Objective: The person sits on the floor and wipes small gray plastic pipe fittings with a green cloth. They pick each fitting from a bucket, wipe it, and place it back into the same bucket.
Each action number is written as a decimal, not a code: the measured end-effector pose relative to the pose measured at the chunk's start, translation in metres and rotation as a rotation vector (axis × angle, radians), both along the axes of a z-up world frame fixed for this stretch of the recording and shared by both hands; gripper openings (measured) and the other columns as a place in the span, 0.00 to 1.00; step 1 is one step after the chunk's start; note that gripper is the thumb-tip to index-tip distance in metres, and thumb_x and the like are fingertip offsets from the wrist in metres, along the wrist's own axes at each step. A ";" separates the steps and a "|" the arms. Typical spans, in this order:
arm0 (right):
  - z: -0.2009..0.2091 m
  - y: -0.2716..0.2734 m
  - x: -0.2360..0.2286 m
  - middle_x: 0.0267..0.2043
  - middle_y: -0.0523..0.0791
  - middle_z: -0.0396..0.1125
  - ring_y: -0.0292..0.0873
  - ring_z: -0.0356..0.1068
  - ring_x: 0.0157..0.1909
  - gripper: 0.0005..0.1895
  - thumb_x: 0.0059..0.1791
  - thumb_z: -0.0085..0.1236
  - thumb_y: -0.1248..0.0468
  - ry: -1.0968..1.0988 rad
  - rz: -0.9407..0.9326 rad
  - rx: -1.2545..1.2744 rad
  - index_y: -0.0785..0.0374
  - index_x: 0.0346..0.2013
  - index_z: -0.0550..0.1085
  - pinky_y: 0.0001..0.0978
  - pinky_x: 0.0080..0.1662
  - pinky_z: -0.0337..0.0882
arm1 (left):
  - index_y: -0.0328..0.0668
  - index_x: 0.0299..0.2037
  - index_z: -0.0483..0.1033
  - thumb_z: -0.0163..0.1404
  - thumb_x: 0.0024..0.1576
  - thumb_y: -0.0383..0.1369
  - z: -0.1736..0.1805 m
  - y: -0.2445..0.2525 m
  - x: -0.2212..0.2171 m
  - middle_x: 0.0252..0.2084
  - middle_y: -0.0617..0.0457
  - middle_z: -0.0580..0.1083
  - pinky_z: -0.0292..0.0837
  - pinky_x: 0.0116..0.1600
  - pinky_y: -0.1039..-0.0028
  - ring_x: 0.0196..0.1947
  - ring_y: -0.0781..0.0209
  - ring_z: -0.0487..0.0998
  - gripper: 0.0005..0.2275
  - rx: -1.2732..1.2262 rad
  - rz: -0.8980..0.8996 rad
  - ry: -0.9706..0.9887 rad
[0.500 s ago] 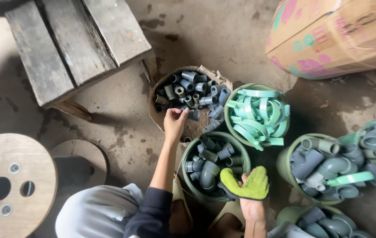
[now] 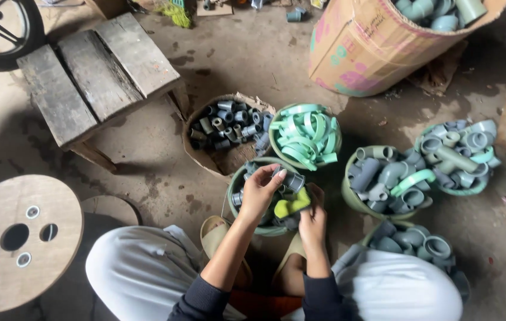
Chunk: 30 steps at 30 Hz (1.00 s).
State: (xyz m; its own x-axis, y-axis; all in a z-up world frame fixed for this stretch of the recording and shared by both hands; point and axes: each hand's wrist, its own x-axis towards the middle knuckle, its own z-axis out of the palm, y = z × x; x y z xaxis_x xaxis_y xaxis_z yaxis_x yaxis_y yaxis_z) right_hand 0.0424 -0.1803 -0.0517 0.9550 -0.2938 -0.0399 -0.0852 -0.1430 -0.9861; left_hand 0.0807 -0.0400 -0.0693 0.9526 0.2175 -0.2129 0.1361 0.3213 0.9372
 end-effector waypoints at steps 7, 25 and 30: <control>-0.036 0.001 -0.019 0.50 0.43 0.67 0.37 0.67 0.46 0.10 0.53 0.54 0.63 -0.191 0.044 0.127 0.67 0.35 0.79 0.37 0.51 0.73 | 0.32 0.55 0.75 0.62 0.54 0.28 0.021 -0.009 -0.058 0.50 0.35 0.78 0.76 0.56 0.57 0.54 0.45 0.78 0.19 0.110 -0.038 -0.217; -0.057 0.033 -0.019 0.51 0.45 0.64 0.46 0.64 0.46 0.09 0.47 0.68 0.60 -0.622 0.056 -0.372 0.61 0.33 0.77 0.33 0.50 0.68 | 0.37 0.59 0.72 0.47 0.64 0.34 -0.014 0.026 -0.059 0.53 0.49 0.74 0.81 0.50 0.72 0.48 0.66 0.74 0.16 -0.161 -0.024 -0.200; -0.057 0.021 -0.016 0.49 0.47 0.66 0.47 0.66 0.47 0.12 0.51 0.62 0.60 -0.443 0.067 -0.216 0.65 0.31 0.74 0.34 0.52 0.65 | 0.35 0.56 0.72 0.53 0.60 0.26 -0.020 0.029 -0.059 0.55 0.43 0.75 0.74 0.58 0.63 0.57 0.53 0.75 0.14 0.044 -0.134 -0.392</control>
